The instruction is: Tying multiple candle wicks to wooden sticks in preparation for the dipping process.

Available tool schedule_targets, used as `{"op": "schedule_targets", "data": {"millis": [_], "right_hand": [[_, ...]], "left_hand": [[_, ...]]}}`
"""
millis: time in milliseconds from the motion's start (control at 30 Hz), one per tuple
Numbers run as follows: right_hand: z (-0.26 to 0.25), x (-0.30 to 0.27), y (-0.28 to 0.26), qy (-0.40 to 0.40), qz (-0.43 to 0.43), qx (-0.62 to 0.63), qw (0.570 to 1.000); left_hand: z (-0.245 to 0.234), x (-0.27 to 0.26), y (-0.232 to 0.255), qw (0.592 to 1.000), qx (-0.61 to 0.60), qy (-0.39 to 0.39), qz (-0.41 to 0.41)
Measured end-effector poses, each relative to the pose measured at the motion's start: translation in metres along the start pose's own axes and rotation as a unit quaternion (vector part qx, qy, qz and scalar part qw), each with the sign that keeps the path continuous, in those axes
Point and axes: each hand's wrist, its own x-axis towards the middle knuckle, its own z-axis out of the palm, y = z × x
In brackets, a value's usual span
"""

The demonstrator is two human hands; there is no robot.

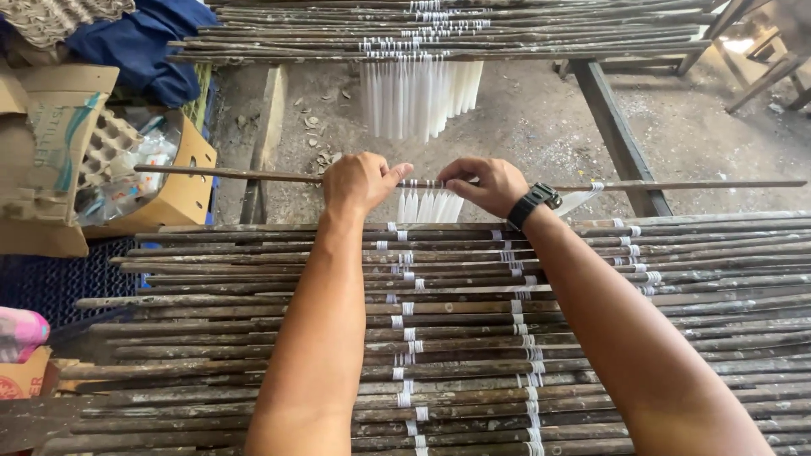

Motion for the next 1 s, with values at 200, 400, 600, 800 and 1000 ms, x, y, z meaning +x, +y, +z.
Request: {"op": "schedule_targets", "data": {"millis": [200,400,600,800,1000], "right_hand": [[0.004,0.002,0.008,0.011,0.010,0.000,1.000],[0.003,0.001,0.008,0.011,0.011,0.003,1.000],[0.001,0.001,0.005,0.001,-0.008,0.043,0.999],[-0.002,-0.003,-0.003,-0.001,0.001,0.037,0.999],[-0.003,-0.003,-0.003,0.005,0.005,0.002,1.000]], "left_hand": [[0.003,0.003,-0.002,1.000,-0.006,-0.003,0.001],[0.003,0.001,0.000,1.000,-0.007,0.011,0.002],[0.004,0.002,-0.002,1.000,-0.009,0.014,0.011],[0.004,0.002,0.000,1.000,-0.019,0.021,0.002],[0.007,0.004,-0.005,1.000,-0.023,0.016,-0.007]]}}
